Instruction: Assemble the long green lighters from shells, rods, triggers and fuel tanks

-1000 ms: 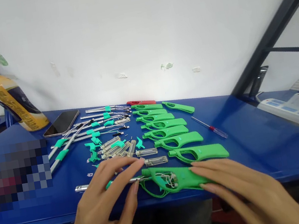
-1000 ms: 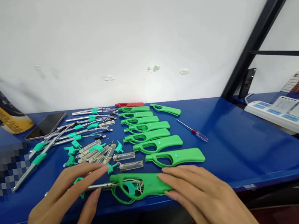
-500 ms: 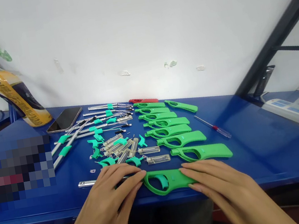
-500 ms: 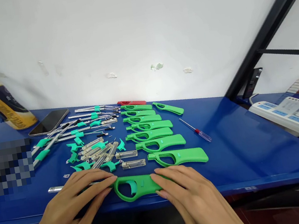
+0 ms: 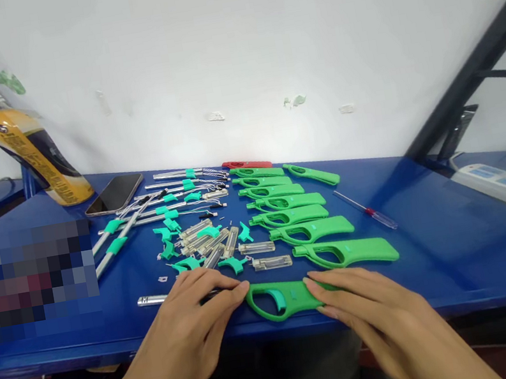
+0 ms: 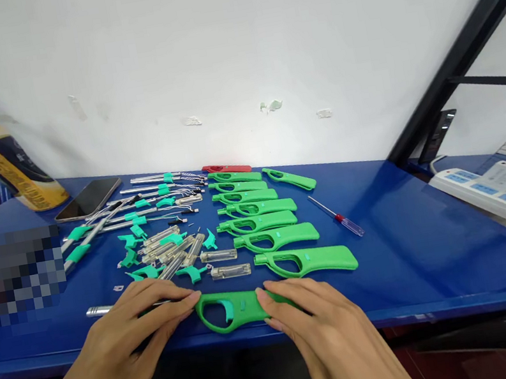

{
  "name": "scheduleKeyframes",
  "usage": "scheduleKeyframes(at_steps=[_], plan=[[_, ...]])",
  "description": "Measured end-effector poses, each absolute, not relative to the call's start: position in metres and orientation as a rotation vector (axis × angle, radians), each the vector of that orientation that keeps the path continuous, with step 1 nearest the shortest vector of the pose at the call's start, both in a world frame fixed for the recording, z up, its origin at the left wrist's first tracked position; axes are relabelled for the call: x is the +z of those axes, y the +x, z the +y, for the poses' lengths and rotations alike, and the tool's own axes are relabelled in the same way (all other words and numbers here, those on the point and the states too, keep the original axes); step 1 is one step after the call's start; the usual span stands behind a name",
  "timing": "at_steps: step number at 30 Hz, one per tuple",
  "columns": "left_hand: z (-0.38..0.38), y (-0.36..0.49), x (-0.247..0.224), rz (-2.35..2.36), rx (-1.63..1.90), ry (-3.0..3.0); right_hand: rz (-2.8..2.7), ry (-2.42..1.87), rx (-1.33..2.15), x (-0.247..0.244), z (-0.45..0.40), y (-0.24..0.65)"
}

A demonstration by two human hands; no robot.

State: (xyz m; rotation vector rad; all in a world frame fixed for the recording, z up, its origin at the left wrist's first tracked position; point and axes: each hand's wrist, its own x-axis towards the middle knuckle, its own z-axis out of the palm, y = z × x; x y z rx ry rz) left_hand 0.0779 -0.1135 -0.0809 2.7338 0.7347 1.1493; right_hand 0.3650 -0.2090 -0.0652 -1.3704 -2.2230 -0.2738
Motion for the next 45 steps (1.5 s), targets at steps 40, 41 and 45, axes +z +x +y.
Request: scheduleKeyframes(at_steps=[40, 41, 45], plan=[[-0.124, 0.067, -0.077, 0.909, 0.972, 2.838, -2.186, -1.269, -0.301, -0.085, -0.199, 0.356], [-0.125, 0.068, -0.077, 0.909, 0.98, 2.841, -2.184, -1.276, -0.31, -0.087, -0.199, 0.357], [-0.126, 0.062, -0.076, 0.995, 0.955, 2.91, -2.176, -1.34, -0.382, -0.096, -0.2, 0.358]])
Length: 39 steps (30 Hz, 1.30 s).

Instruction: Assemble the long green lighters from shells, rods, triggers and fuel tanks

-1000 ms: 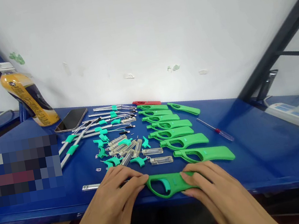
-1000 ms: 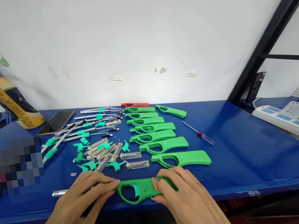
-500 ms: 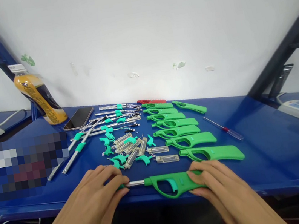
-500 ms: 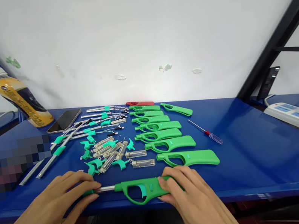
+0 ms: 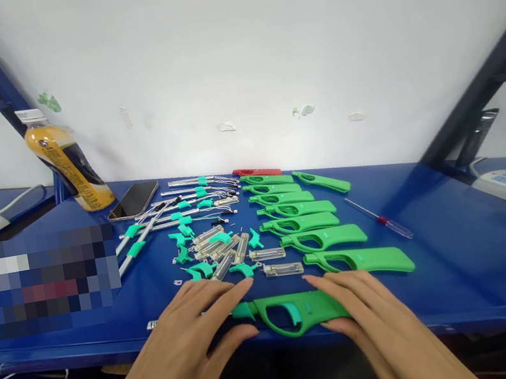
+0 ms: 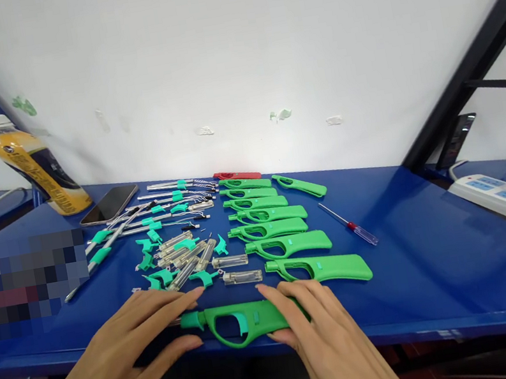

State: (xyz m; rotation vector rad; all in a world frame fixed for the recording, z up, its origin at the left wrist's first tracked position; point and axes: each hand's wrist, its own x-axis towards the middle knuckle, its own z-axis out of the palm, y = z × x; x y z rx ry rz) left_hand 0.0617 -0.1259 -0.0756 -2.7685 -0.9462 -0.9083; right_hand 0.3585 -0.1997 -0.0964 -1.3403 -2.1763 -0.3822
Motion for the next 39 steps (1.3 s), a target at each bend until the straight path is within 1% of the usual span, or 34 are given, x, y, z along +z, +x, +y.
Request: scheduleKeyframes(at_steps=[4, 6, 11, 16, 23, 27, 31, 39], plan=[[-0.126, 0.059, -0.074, -0.96, -0.788, -2.757, -2.165, -1.337, -0.344, -0.102, -0.199, 0.36], [-0.127, 0.062, -0.073, -0.931, -0.785, -2.757, -2.155, -1.325, -0.293, -0.101, -0.2, 0.359], [-0.13, 0.068, -0.074, -0.809, -0.881, -2.665, -2.11, -1.336, -0.08, -0.095, -0.206, 0.355], [-0.13, 0.067, -0.075, -0.764, -1.006, -2.658, -2.142, -1.314, -0.107, -0.095, -0.212, 0.356], [-0.129, 0.073, -0.071, -0.632, -1.128, -2.689, -2.214, -1.331, -0.036, -0.103, -0.218, 0.369], [-0.13, 0.074, -0.071, -0.644, -1.107, -2.65, -2.181, -1.323, -0.065, -0.104, -0.217, 0.367], [-0.132, 0.067, -0.073, -0.676, -1.097, -2.695, -2.116, -1.24, -0.099, -0.095, -0.214, 0.358], [-0.14, 0.055, -0.076, -0.882, -1.104, -2.747, -1.935, -1.182, -0.015, -0.08, -0.216, 0.343]])
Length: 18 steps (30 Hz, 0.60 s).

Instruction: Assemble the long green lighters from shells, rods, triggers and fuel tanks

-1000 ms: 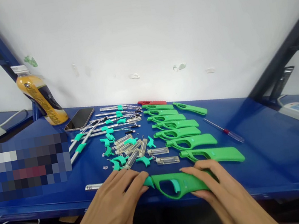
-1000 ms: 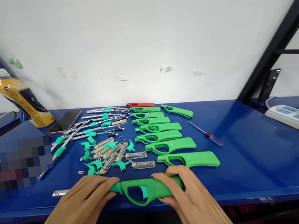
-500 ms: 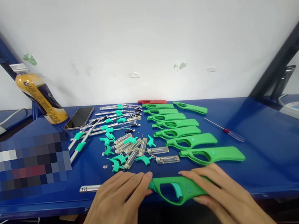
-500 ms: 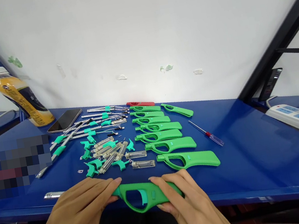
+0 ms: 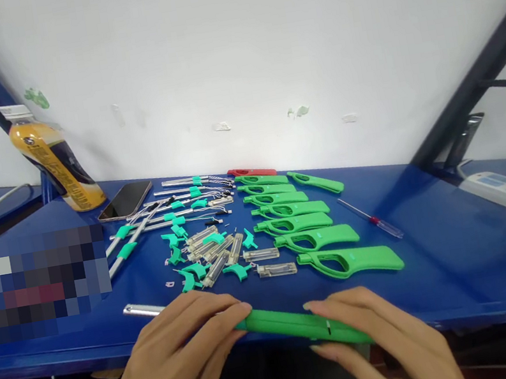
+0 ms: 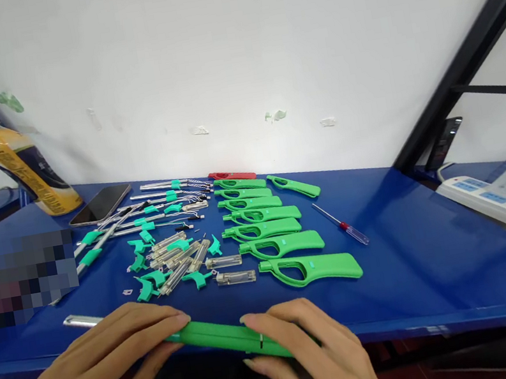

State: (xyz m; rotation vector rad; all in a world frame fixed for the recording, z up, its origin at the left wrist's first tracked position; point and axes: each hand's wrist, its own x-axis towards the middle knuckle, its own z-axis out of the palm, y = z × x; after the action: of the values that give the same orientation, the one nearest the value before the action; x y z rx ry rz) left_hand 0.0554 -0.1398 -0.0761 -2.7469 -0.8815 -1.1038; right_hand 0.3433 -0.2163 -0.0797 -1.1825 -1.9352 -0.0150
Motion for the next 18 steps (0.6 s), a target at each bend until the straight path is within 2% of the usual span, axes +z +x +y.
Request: scheduleKeyframes(at_steps=[5, 18], plan=[[-0.148, 0.058, -0.08, -0.901, -0.952, -2.797, -1.875, -1.107, 0.045, -0.079, -0.214, 0.336], [-0.136, 0.061, -0.075, -0.859, -0.994, -2.822, -1.834, -1.172, 0.007, -0.091, -0.208, 0.328]])
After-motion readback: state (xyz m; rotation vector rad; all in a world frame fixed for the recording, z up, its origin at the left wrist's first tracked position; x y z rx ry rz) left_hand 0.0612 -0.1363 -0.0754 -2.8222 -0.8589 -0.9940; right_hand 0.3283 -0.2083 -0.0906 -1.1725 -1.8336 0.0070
